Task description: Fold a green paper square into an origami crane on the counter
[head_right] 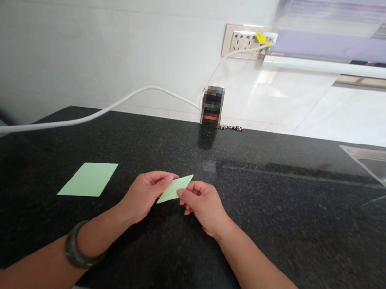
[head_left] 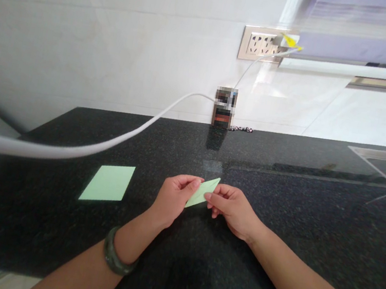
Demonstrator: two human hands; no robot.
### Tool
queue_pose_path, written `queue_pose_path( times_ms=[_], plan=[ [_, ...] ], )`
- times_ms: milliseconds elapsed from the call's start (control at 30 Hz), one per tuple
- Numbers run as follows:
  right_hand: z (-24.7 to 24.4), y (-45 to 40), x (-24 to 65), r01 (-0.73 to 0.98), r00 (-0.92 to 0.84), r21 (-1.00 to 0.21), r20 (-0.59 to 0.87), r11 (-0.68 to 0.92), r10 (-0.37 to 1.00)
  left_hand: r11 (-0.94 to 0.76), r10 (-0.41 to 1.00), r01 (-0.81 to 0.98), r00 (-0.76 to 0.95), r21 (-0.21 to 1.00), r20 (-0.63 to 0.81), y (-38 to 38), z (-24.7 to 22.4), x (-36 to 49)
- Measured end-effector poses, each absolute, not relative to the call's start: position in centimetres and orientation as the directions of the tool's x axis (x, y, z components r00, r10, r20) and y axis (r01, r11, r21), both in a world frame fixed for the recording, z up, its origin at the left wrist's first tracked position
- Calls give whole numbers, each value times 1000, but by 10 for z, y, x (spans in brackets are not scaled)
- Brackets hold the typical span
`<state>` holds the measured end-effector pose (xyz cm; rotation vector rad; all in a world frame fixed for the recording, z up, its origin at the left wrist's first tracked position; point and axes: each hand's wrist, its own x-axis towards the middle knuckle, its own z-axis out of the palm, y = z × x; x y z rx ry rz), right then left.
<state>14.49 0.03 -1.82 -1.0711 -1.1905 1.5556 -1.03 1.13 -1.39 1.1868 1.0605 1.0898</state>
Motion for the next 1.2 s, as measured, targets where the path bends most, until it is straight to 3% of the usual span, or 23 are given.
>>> queue_pose_path(
  times_ms=[133, 267, 367, 600, 833, 933, 1033, 1100, 1200],
  plan=[
    [-21, 2, 147, -281, -207, -929, -188, -243, 960, 173, 963, -197, 241, 965, -124, 11, -14, -9],
    [-23, 1, 147, -213, -257, -945, -190, -247, 948, 202, 948, -184, 285, 962, -145, 11, -15, -9],
    [-25, 0, 146, -147, -264, -976, -118, -161, 957, 203, 958, -213, 247, 956, -148, 12, -15, -10],
    [-26, 4, 145, -201, -168, -974, 139, 104, 976, 263, 956, -244, 197, 933, -218, 13, -15, -12],
    [-28, 2, 141, -129, -216, -982, 167, 141, 962, 271, 955, -239, 186, 932, -230, 13, -14, -10],
    [-29, 2, 143, 13, -188, -974, 220, 226, 957, 268, 957, -218, 169, 938, -234, 12, -14, -10],
    [-27, 1, 147, 281, -167, -854, 407, 439, 898, 271, 957, -206, 159, 940, -241, 12, -13, -10],
    [-24, 1, 150, 452, -224, -682, 537, 575, 813, 268, 958, -188, 154, 945, -242, 12, -13, -9],
    [-18, 1, 153, 581, -351, -454, 610, 676, 711, 259, 960, -153, 147, 954, -237, 12, -12, -8]
  ],
)
